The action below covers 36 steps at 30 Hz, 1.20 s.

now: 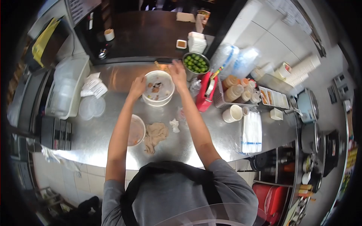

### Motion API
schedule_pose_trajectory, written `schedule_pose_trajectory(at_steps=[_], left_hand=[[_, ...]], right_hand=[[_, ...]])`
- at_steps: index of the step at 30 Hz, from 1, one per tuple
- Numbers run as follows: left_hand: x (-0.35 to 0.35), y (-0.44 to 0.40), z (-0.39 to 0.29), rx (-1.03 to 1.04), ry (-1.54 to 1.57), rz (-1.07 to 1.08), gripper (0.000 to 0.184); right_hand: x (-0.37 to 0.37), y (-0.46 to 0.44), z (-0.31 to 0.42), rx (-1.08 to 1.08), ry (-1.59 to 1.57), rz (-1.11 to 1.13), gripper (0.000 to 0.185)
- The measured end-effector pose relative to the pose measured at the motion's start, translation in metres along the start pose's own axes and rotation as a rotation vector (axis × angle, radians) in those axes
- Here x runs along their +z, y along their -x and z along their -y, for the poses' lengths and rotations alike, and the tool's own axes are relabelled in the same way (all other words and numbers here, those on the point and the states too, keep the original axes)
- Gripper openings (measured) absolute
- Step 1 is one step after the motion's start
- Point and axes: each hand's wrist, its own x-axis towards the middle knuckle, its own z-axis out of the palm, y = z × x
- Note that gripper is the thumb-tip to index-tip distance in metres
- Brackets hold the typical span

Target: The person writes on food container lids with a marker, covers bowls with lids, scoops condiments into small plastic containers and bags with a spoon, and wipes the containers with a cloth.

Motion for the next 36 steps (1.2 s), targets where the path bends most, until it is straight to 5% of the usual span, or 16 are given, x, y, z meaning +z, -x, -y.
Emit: schedule_pose_trajectory(at_steps=[4,7,9,10,13,14,16,18,20,22,24,25,27,28,36], left_hand=[[0.002,0.024,-0.006,0.089,0.034,-0.173,0.057],[-0.017,0.056,-0.053,0.164,0.029,-0.13,0.063],[-0.016,0.077,-0.078,0.297,0.003,-0.126,0.063],[-0.02,0.092,-0.104,0.275,0.095,-0.054,0.06],[-0.001,0.101,-0.119,0.408,0.254,0.035,0.057],[0.003,0.103,-0.126,0.523,0.027,-0.023,0.055],[0.012,0.11,-0.146,0.589,0.038,-0.024,0.056],[0.033,0.123,-0.166,0.608,0.261,-0.024,0.045],[0.035,0.123,-0.172,0.307,0.506,0.427,0.032],[0.036,0.151,-0.202,0.416,0.579,0.543,0.029],[0.031,0.187,-0.231,0.313,0.771,0.781,0.032],[0.03,0.203,-0.242,0.293,0.863,0.85,0.035],[0.035,0.209,-0.239,0.372,1.019,1.206,0.04],[0.035,0.219,-0.246,0.38,1.063,1.373,0.041],[0.055,0.288,-0.266,0.582,0.94,1.388,0.043]], right_hand=[[-0.05,-0.033,-0.044,0.049,0.314,-0.503,0.042],[-0.089,-0.055,-0.059,0.465,0.501,-0.527,0.056],[-0.116,-0.063,-0.075,0.618,0.291,-0.321,0.055],[-0.119,-0.06,-0.078,0.449,0.442,-0.401,0.049],[-0.14,-0.039,-0.026,-0.089,0.227,-0.485,0.024],[-0.147,-0.03,0.001,-0.134,0.091,-0.366,0.022],[-0.154,-0.007,0.048,-0.158,-0.129,-0.15,0.02],[-0.172,0.024,0.129,-0.033,-0.677,0.115,0.023],[-0.185,0.041,0.167,-0.106,-0.772,0.097,0.061],[-0.197,0.054,0.185,0.017,-1.137,0.067,0.073],[-0.227,0.072,0.206,0.027,-1.357,0.158,0.047],[-0.243,0.082,0.216,-0.041,-1.404,0.378,0.022],[-0.266,0.106,0.23,-0.022,-1.53,0.554,0.044],[-0.281,0.122,0.246,-0.026,-1.42,0.431,0.05],[-0.335,0.201,0.283,-0.071,-1.212,0.021,0.054]])
